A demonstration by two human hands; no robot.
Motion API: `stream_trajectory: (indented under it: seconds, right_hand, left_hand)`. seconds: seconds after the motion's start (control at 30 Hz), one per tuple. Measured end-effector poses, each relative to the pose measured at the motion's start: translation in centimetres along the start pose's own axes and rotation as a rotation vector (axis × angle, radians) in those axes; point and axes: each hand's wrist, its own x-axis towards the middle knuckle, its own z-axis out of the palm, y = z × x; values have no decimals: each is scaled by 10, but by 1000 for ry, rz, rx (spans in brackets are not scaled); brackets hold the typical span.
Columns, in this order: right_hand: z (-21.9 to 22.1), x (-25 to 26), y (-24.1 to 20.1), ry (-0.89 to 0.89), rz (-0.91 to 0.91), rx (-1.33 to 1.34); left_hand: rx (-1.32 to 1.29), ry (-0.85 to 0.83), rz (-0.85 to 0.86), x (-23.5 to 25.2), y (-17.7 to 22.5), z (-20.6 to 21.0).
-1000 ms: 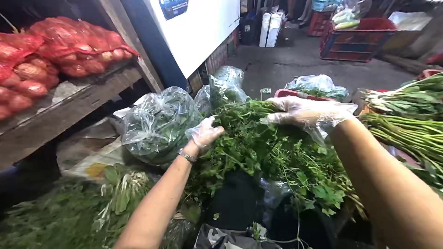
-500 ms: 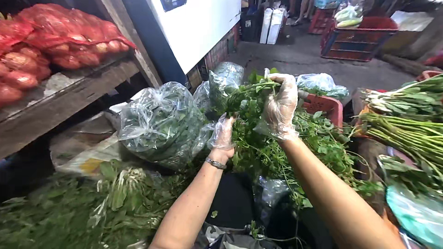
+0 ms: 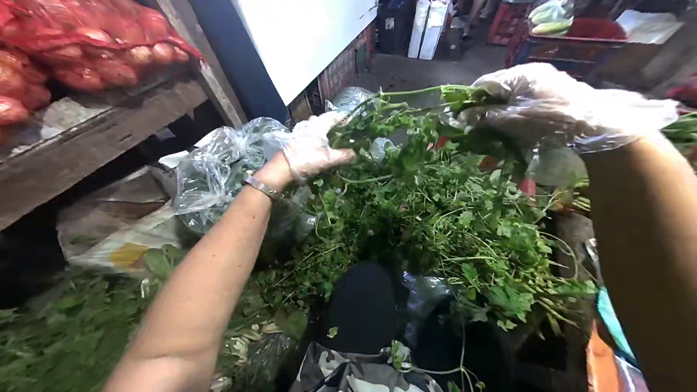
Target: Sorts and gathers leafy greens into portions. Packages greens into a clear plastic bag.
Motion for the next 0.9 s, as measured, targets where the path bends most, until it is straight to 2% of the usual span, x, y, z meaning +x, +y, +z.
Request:
stream_trajectory:
  seconds: [0.07, 0.1, 0.17, 0.2, 0.23, 0.27, 0.3, 0.33, 0.4, 0.5, 0.57, 0.67, 0.73, 0.77, 0.83, 0.9]
  right_hand:
    - [-16, 4, -1, 18, -76, -32]
    - [-24, 9, 7, 47, -183, -21]
    - [-32, 45, 66, 145, -712, 54]
    - [-33, 56, 79, 176, -847, 120]
    - [-34, 46, 62, 251, -687, 128]
    - [-37, 29, 22, 302, -351, 120]
    - [-40, 27, -7, 363, -117, 117]
    - [-41, 28, -22, 406, -6, 116]
    - [-38, 27, -38, 434, 23, 94]
    - [-23, 26, -38, 386, -58, 54]
    - [-6, 28, -39, 386, -82, 78]
    - [-2, 20, -44, 162, 29, 127]
    - [-7, 11, -36, 23, 144, 158]
    - [-6, 6, -29, 16, 184, 184]
    - [4, 4, -14, 97, 210, 229]
    - [18, 8, -7, 184, 226, 270]
  left_hand:
    - [-97, 69, 46, -4, 6, -16]
    - [-219, 105, 103, -6, 4, -21]
    - [-530, 117, 285, -6, -2, -18]
    - [-613, 115, 348, -6, -4, -12]
    - [-649, 113, 367, -8, -5, -4]
    - [-637, 130, 345, -12, -7, 7]
    - [-630, 146, 287, -19, -9, 19]
    - [-646, 154, 240, -23, -12, 30]
    - [-721, 147, 157, -35, -11, 48]
    - [-782, 175, -118, -50, 24, 75]
    - [-773, 116, -286, -46, 41, 93]
    - [-837, 61, -453, -36, 28, 103]
    - [-961, 81, -449, -34, 5, 98]
    - [-1019, 63, -415, -36, 0, 94]
    - [-1089, -61, -332, -44, 2, 90]
    - [-1027, -218, -266, -51, 16, 92]
